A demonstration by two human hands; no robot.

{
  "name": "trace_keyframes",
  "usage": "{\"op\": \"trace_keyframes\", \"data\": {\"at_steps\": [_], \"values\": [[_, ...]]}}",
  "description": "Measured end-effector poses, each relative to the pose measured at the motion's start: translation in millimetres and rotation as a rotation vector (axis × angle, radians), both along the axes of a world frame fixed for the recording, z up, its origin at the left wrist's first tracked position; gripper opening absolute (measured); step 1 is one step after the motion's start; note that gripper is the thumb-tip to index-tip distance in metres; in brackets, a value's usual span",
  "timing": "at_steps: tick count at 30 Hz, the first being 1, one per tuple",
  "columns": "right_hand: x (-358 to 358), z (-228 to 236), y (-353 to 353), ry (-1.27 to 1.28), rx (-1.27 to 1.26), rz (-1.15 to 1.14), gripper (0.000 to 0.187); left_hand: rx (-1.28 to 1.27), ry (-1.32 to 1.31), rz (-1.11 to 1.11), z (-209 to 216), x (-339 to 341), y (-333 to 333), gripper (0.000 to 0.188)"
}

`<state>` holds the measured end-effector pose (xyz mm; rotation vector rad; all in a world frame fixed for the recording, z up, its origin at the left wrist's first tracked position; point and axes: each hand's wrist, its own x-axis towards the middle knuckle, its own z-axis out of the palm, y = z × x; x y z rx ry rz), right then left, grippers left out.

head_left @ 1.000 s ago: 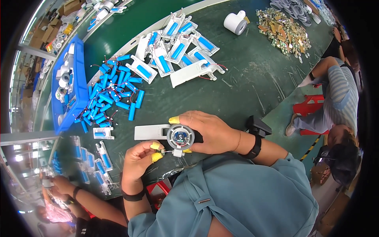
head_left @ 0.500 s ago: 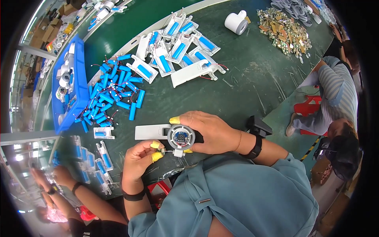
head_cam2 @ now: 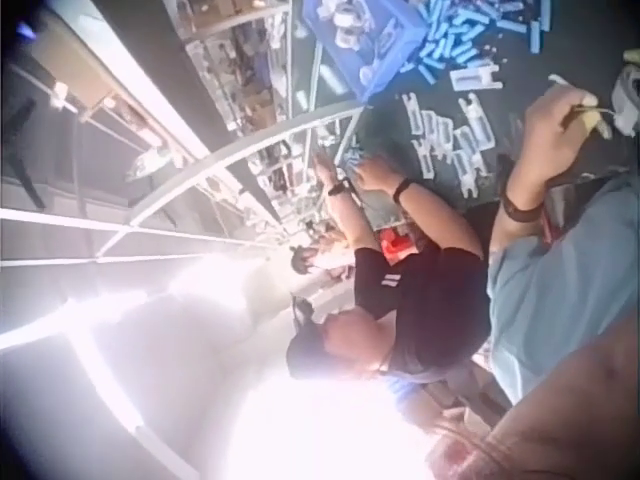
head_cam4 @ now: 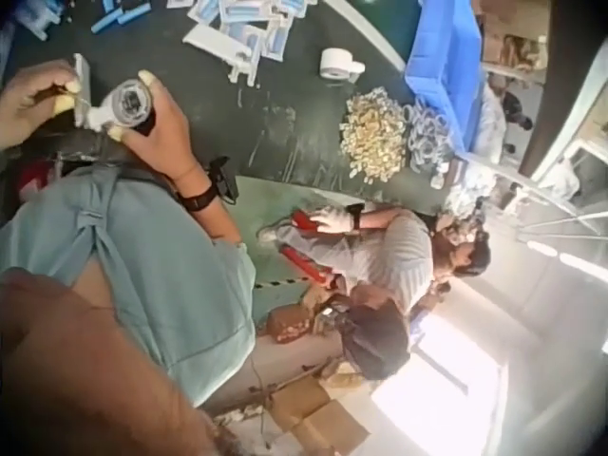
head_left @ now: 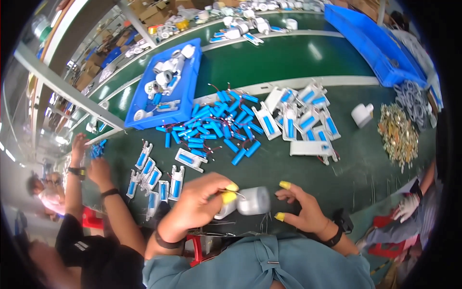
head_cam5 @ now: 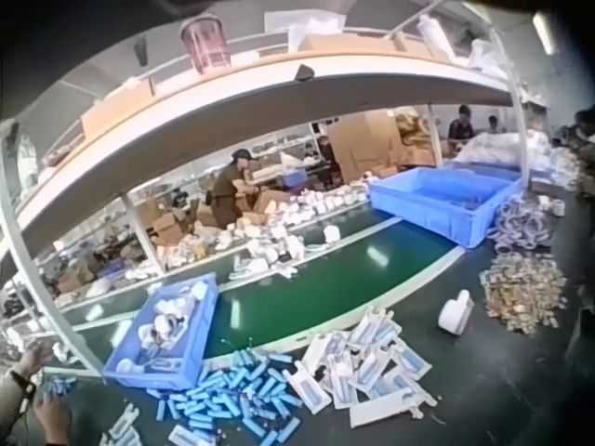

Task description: Assembling small electronic parts into plastic housings on a factory production line.

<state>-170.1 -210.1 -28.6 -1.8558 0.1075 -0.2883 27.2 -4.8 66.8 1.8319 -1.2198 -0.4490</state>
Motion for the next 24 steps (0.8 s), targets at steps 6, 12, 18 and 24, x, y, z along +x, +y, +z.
{"op": "trace_keyframes", "data": {"at_steps": [6,12,18,24], "values": [[6.3,-0.3,-1.1,0.015,-0.024,-0.033,0.06,-0.115,0.014,0.554,75.2,123.8,35.4,0.019],[8.6,-0.3,-1.7,0.078,0.071,-0.069,0.041,-0.116,-0.263,0.849,97.7,326.2,78.3,0.022],[6.3,0.0,0.2,0.147,0.05,-0.14,0.038,0.105,-0.555,1.152,6.6,489.5,106.8,0.027],[14.0,2.3,3.7,0.167,-0.018,-0.143,0.032,0.32,-0.679,1.028,-82.4,524.1,143.0,0.048]]}}
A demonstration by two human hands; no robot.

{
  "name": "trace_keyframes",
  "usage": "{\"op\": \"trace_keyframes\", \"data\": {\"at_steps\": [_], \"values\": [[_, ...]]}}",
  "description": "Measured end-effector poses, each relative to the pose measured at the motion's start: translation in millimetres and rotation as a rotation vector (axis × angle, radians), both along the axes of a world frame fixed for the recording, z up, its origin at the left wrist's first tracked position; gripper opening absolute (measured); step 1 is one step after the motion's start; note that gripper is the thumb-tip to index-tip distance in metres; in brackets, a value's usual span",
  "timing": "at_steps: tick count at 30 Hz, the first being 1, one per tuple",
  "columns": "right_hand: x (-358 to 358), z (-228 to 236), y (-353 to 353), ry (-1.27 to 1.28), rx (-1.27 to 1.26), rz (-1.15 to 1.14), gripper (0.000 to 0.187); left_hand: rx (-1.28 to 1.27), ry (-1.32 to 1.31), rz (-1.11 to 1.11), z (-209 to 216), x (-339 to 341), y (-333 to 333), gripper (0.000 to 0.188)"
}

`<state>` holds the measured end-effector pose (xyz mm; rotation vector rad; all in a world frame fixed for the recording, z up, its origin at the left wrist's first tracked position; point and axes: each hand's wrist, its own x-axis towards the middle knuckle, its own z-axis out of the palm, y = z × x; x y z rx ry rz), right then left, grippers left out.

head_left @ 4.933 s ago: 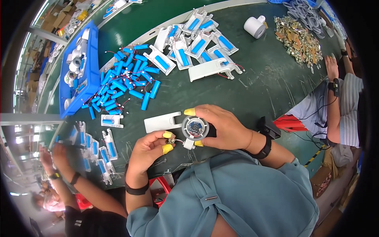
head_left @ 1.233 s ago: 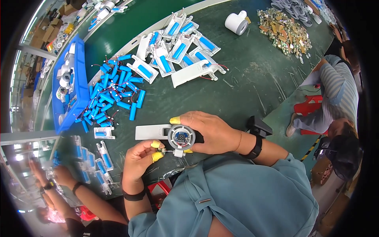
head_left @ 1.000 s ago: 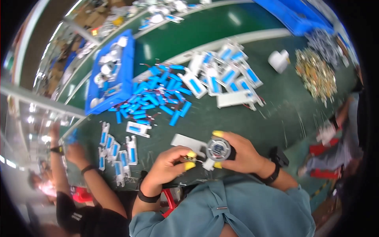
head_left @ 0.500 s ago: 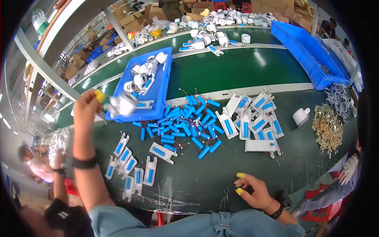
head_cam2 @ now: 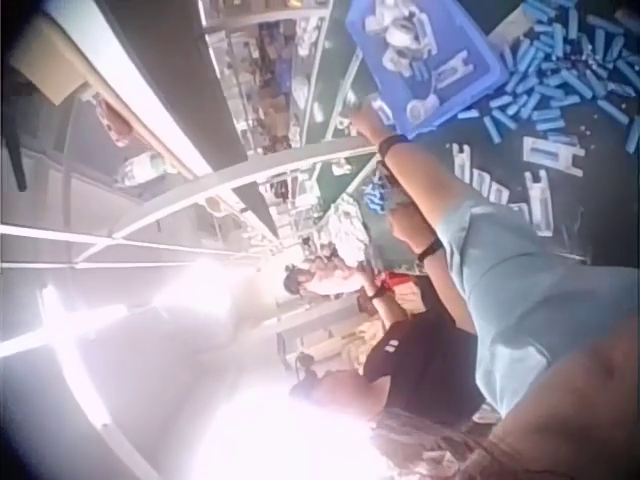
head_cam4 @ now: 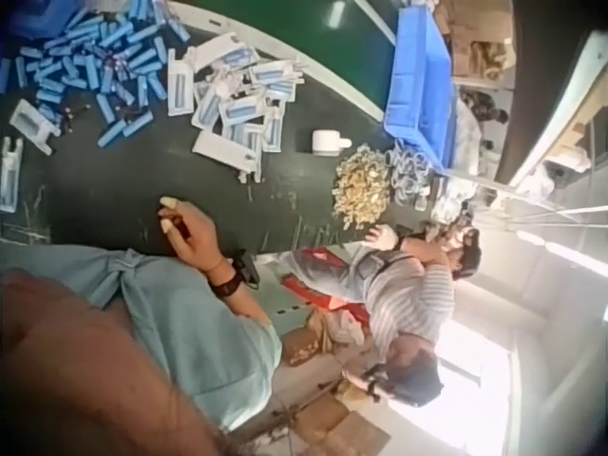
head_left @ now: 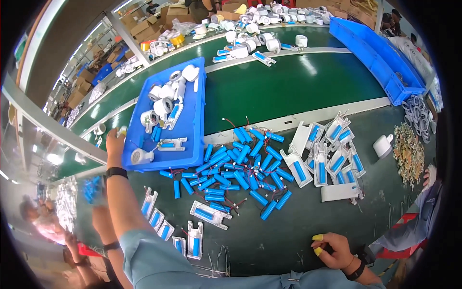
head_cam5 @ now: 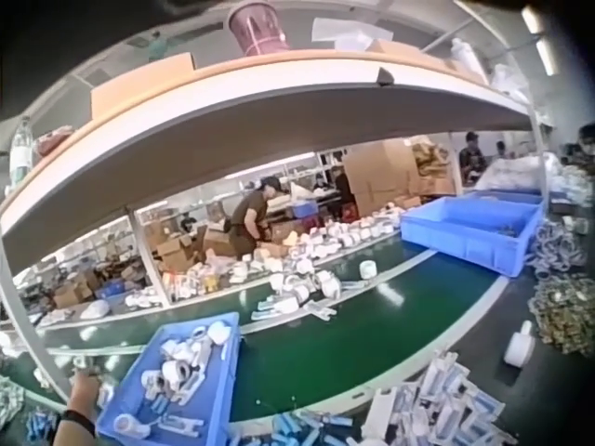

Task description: Assembling small electronic parts into plastic housings on a factory production line.

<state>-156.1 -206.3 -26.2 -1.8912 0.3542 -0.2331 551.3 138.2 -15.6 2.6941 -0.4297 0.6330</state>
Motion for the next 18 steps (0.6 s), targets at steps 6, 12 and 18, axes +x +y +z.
{"op": "trace_keyframes", "data": {"at_steps": [6,12,18], "values": [[-1.5,-1.0,2.1,-0.023,-0.003,-0.019,0.031,0.037,0.039,-0.437,16.6,-93.8,-70.1,0.029],[-4.7,-1.8,1.0,-0.086,-0.061,0.017,0.033,0.368,0.42,-0.427,22.7,-136.0,-113.5,0.022],[-7.1,-9.0,3.0,-0.161,0.008,-0.003,0.032,0.057,0.225,-0.333,52.7,-170.8,-103.1,0.027]]}}
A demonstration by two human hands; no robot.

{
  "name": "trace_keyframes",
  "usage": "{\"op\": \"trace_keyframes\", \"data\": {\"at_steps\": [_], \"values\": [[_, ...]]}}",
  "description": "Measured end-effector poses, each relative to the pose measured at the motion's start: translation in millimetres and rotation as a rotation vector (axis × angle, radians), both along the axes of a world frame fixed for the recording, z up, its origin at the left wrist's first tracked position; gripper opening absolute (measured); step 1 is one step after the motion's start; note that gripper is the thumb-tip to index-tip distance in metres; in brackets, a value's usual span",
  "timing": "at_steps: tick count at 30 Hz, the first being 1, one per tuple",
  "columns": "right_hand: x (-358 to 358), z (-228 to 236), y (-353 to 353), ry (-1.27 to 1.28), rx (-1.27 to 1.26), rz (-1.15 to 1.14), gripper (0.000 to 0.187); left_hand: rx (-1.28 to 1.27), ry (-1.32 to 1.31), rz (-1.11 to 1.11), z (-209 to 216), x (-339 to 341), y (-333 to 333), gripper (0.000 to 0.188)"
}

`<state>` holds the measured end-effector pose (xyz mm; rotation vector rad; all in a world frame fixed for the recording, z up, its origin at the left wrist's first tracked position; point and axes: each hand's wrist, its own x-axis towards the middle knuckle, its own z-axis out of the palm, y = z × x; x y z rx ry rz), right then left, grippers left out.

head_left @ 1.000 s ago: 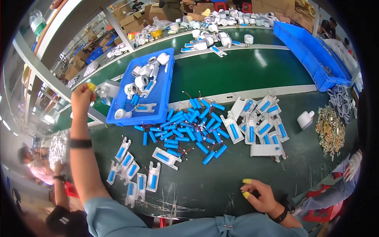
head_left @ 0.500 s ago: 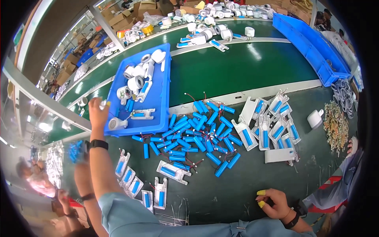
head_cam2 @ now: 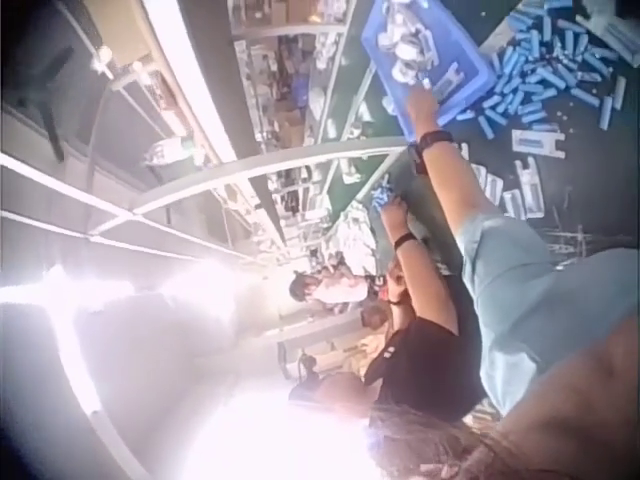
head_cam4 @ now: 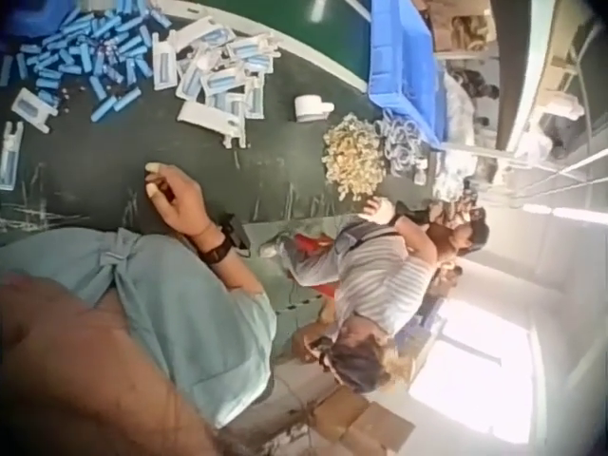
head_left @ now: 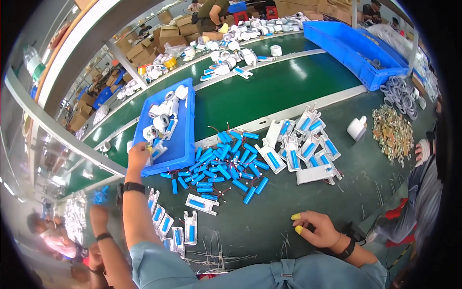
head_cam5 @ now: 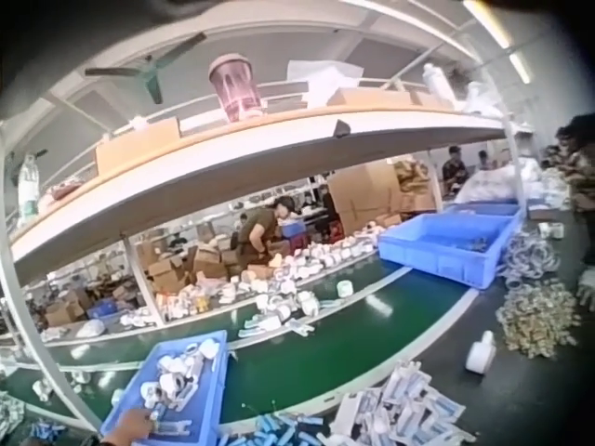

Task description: Assembling small electronic parts into plastic housings on a factory production line.

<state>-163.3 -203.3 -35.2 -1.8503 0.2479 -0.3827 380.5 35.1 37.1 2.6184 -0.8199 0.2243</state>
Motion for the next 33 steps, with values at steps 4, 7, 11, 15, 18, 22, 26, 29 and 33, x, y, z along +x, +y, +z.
{"op": "trace_keyframes", "data": {"at_steps": [4,7,11,15,18,22,26,29,33], "values": [[-2.7,-2.9,2.4,0.044,0.01,-0.034,0.03,-0.2,0.039,-0.016,38.7,-35.2,17.4,0.026],[2.6,-4.9,3.6,0.093,0.147,-0.053,0.031,-0.417,0.19,-0.168,81.5,-84.1,12.4,0.022],[8.7,-1.9,9.6,0.084,0.346,0.031,0.046,-0.508,0.537,-0.343,95.9,-179.7,-10.1,0.014],[13.9,11.3,17.6,0.07,0.604,0.078,0.06,-0.369,0.8,-0.473,56.4,-261.9,-28.2,0.015],[15.4,24.5,17.2,-0.031,0.116,0.124,0.07,-0.191,0.592,-0.676,12.0,-317.0,-41.9,0.027],[7.4,15.0,20.7,0.028,-0.127,0.115,0.066,-0.29,0.498,-0.717,-24.1,-371.0,-70.3,0.035],[-2.5,8.7,17.8,-0.053,-0.16,0.115,0.048,-0.324,0.506,-0.611,-38.4,-388.5,-72.8,0.047],[-7.4,7.0,12.7,-0.081,-0.094,0.112,0.042,-0.407,0.519,-0.54,-42.4,-390.2,-69.0,0.038],[-10.1,4.5,5.3,-0.064,0.0,0.126,0.038,-0.423,0.452,-0.557,-42.1,-390.5,-67.0,0.031]]}}
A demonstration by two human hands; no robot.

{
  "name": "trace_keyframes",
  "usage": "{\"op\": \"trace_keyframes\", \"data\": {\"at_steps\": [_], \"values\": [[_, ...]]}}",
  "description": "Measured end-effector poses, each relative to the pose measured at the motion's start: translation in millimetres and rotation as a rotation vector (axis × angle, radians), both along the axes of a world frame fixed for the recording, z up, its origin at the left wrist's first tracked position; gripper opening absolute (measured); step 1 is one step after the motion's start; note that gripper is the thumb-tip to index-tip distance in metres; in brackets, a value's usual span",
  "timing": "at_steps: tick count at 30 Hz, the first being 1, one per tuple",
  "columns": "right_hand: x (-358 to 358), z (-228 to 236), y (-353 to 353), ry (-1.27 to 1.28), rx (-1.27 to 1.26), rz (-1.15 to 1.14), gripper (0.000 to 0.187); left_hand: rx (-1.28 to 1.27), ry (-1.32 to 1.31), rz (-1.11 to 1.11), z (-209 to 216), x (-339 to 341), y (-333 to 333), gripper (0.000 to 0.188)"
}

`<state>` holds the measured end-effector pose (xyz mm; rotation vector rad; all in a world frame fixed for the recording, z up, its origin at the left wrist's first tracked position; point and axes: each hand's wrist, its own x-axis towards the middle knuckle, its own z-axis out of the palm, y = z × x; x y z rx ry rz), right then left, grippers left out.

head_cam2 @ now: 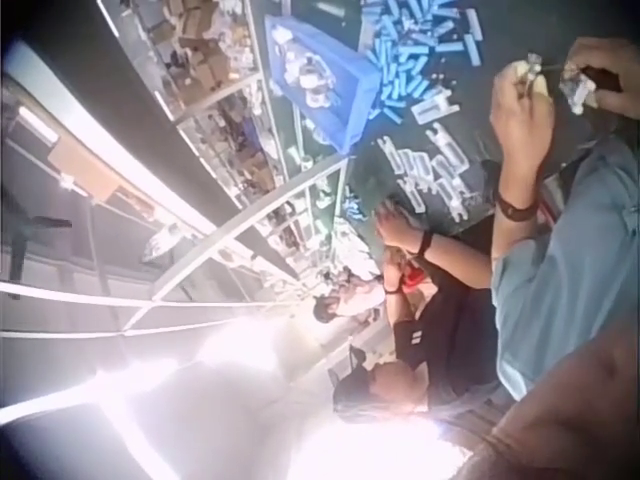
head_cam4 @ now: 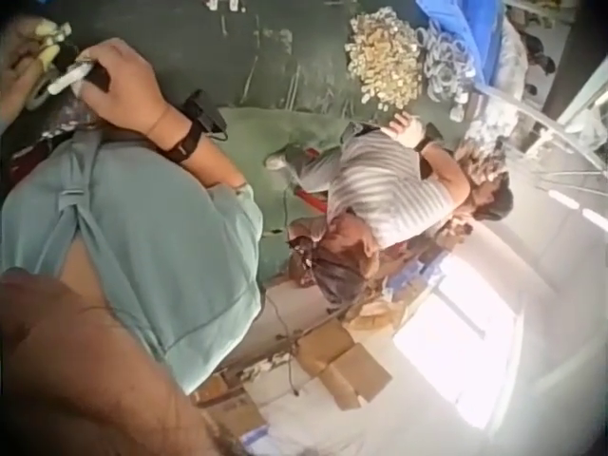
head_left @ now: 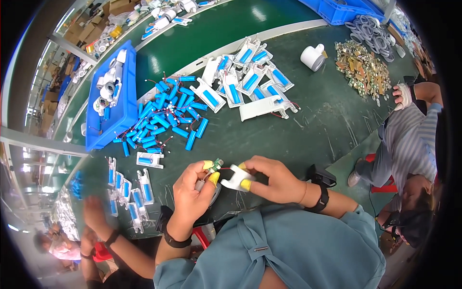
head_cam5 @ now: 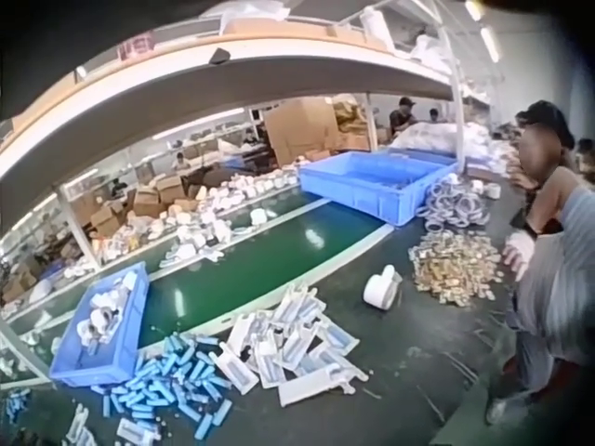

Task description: Assembling small electronic parts into plastic housings on a factory production line.

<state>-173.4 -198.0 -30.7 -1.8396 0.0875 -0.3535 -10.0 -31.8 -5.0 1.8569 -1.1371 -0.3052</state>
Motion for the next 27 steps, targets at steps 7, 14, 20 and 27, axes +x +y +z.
{"op": "trace_keyframes", "data": {"at_steps": [7,14,20,27], "values": [[3.8,0.8,0.2,0.043,0.11,-0.004,0.056,-0.069,0.119,0.083,-4.9,-2.2,5.8,0.032],[4.0,-3.7,12.3,0.035,-0.339,-0.083,0.059,-0.049,0.076,0.065,1.0,3.2,10.1,0.03],[0.1,0.4,5.3,-0.102,-0.513,-0.086,0.043,0.028,-0.118,-0.006,15.9,4.2,17.3,0.031],[2.0,-0.5,5.7,-0.065,-0.499,-0.169,0.05,0.063,-0.199,-0.051,14.9,8.5,25.9,0.03]]}}
